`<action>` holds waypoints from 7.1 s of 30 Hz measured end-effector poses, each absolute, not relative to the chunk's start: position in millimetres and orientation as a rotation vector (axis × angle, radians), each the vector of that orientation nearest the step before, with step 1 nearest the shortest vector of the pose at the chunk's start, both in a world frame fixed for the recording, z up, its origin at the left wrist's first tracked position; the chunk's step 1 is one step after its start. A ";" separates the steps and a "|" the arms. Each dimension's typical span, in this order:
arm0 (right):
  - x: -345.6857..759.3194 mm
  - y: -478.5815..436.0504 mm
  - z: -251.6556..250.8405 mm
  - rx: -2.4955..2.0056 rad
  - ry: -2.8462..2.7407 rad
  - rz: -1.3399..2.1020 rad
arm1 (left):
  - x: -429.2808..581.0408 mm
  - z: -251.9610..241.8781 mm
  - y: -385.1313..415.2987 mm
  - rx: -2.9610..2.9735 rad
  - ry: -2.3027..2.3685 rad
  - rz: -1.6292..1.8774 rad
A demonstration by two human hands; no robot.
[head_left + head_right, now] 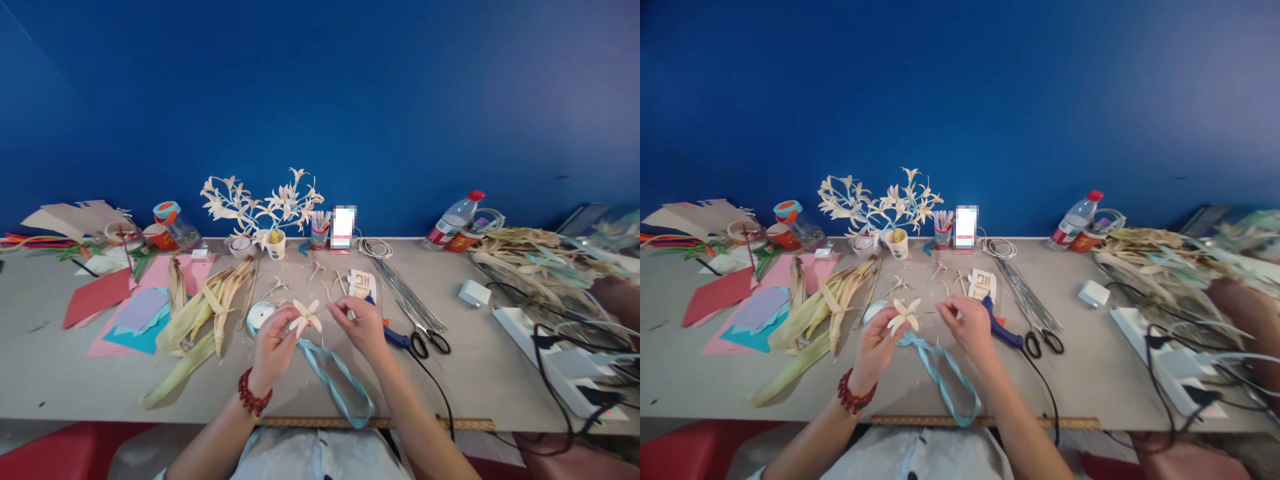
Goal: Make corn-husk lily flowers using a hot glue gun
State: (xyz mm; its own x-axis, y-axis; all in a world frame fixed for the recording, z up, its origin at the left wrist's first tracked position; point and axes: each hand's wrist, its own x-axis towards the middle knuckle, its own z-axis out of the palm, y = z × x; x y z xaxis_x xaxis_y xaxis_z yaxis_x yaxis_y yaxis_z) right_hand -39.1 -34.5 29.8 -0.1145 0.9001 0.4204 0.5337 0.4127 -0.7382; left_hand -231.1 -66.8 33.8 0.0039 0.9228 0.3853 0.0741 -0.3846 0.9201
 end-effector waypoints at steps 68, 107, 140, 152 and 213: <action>-92.1 -74.8 47.3 -0.637 -1.174 1.099 | -211.6 47.8 -84.1 1.864 0.969 1.711; -81.0 -68.5 51.0 -0.614 -1.244 1.175 | -215.8 43.1 -77.5 1.693 0.804 1.612; -77.5 -62.3 50.7 -0.641 -1.214 1.283 | -211.6 38.2 -77.8 1.566 0.861 1.542; -84.9 -64.6 54.9 -0.628 -1.046 1.395 | -204.5 35.7 -83.2 1.288 0.872 1.524; 3.0 -74.1 27.0 -1.323 -1.671 0.492 | -233.9 35.3 -72.3 1.232 1.152 1.542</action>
